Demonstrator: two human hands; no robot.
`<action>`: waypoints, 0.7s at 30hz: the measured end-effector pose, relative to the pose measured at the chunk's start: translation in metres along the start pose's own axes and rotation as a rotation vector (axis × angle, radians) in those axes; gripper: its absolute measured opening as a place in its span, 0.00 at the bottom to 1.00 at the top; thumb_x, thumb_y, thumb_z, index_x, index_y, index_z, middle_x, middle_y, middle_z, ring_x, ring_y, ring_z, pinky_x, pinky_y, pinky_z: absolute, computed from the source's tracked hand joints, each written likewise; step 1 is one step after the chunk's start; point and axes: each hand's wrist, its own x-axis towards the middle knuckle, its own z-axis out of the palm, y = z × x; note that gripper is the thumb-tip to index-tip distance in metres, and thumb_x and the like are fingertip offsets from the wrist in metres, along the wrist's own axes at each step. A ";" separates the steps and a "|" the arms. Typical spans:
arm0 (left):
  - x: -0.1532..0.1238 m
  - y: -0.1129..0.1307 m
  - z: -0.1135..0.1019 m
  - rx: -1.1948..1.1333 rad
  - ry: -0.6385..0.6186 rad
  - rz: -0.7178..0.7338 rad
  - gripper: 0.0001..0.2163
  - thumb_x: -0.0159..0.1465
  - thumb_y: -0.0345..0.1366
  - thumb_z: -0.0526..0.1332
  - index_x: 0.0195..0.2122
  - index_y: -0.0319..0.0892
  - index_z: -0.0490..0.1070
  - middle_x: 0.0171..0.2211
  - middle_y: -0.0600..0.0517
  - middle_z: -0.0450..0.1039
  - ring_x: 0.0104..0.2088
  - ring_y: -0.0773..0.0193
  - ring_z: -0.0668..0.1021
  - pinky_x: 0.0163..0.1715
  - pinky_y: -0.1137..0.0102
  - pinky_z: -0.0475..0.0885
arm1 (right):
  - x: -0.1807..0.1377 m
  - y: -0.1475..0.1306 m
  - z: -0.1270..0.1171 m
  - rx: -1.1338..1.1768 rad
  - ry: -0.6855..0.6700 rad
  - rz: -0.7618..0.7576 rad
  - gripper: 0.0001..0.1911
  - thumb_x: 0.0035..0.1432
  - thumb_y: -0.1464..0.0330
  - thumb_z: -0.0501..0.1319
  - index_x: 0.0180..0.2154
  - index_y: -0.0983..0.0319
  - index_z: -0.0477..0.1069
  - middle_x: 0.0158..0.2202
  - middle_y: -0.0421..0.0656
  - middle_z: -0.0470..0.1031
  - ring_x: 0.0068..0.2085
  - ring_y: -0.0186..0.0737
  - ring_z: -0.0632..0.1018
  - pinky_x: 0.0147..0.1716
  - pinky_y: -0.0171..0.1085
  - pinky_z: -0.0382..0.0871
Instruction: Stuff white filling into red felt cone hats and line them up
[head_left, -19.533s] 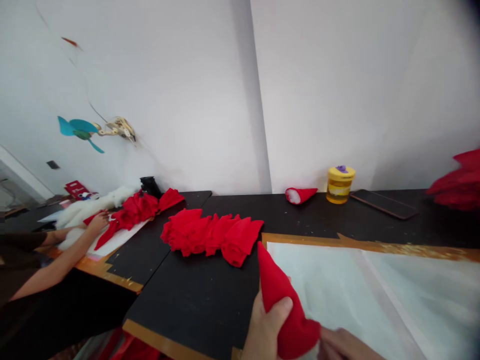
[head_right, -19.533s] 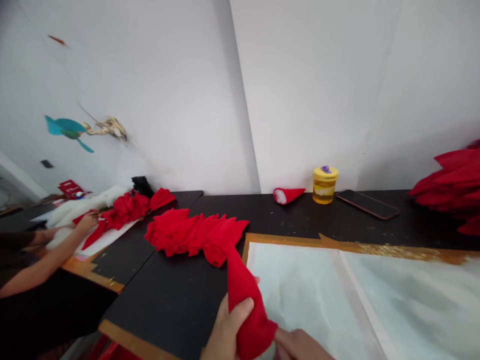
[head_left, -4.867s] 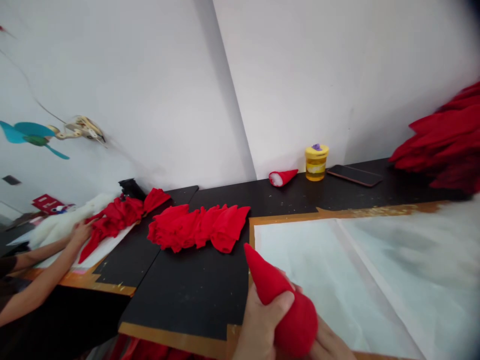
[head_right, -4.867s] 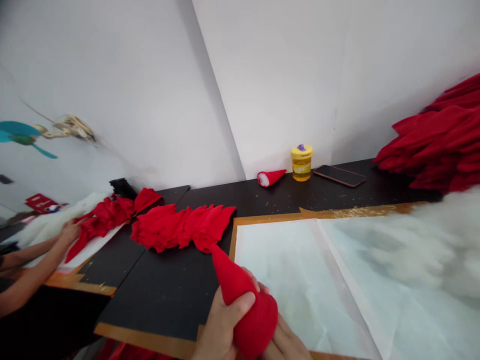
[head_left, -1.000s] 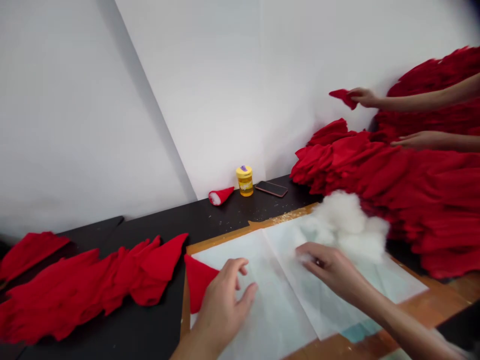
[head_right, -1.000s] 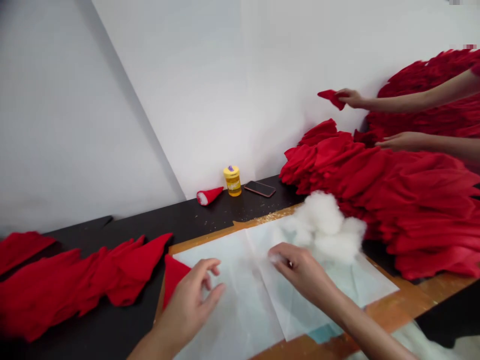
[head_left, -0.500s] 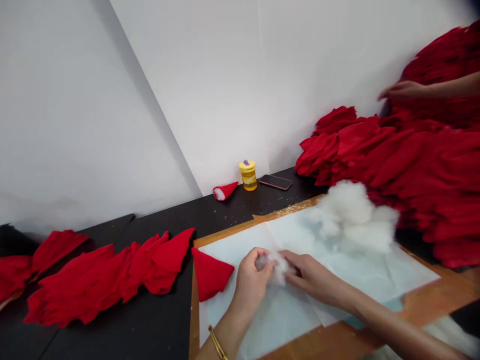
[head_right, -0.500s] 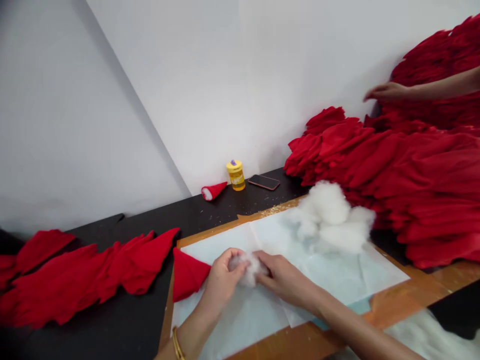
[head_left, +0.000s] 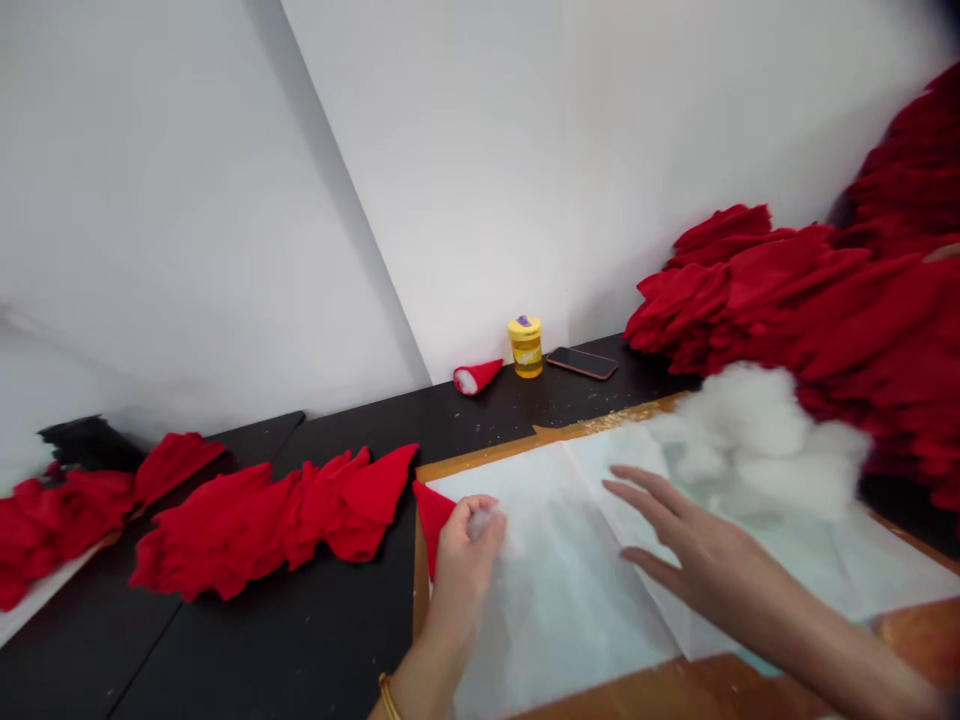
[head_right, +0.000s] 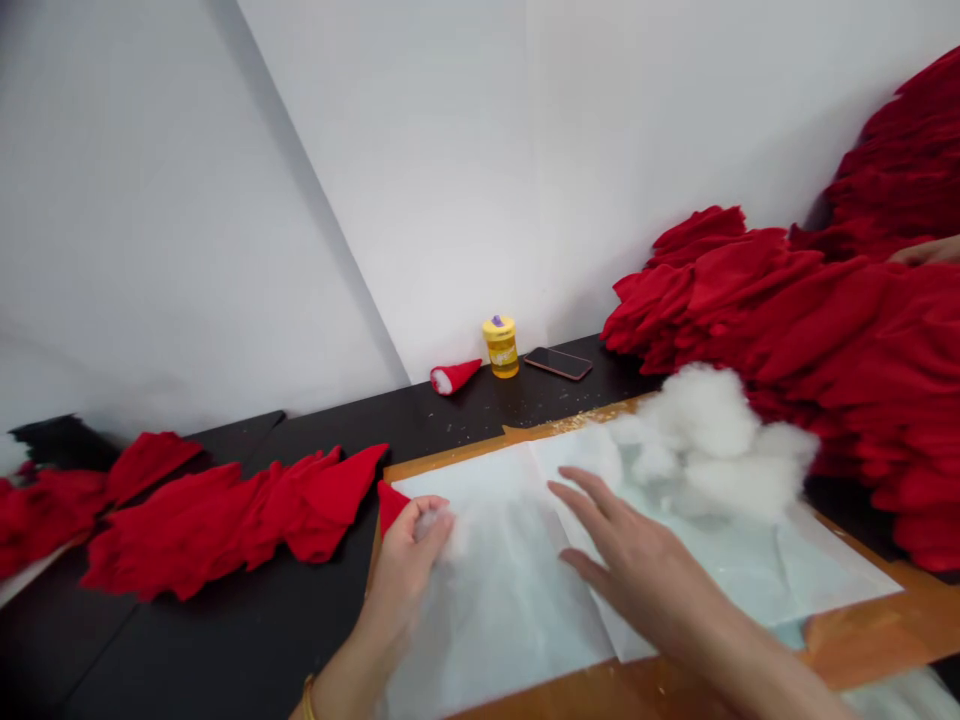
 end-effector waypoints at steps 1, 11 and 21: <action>-0.005 0.001 0.005 -0.025 -0.022 -0.013 0.16 0.59 0.45 0.63 0.43 0.42 0.68 0.24 0.59 0.65 0.23 0.69 0.67 0.23 0.75 0.62 | -0.004 -0.015 0.003 0.115 0.026 -0.050 0.30 0.64 0.67 0.58 0.65 0.52 0.54 0.66 0.53 0.61 0.35 0.40 0.81 0.41 0.44 0.79; -0.055 -0.020 0.034 -0.280 -0.177 -0.146 0.29 0.63 0.41 0.59 0.64 0.39 0.59 0.62 0.41 0.67 0.62 0.54 0.69 0.59 0.65 0.65 | -0.013 -0.074 0.063 0.253 0.194 -0.376 0.40 0.60 0.79 0.50 0.70 0.53 0.43 0.56 0.52 0.74 0.53 0.49 0.79 0.47 0.47 0.80; -0.045 0.000 -0.040 0.752 -0.160 0.509 0.23 0.60 0.25 0.55 0.55 0.44 0.72 0.52 0.44 0.75 0.55 0.49 0.72 0.57 0.52 0.66 | -0.019 -0.053 0.049 0.418 0.148 -0.101 0.12 0.65 0.68 0.53 0.44 0.54 0.75 0.45 0.45 0.79 0.46 0.44 0.82 0.41 0.35 0.79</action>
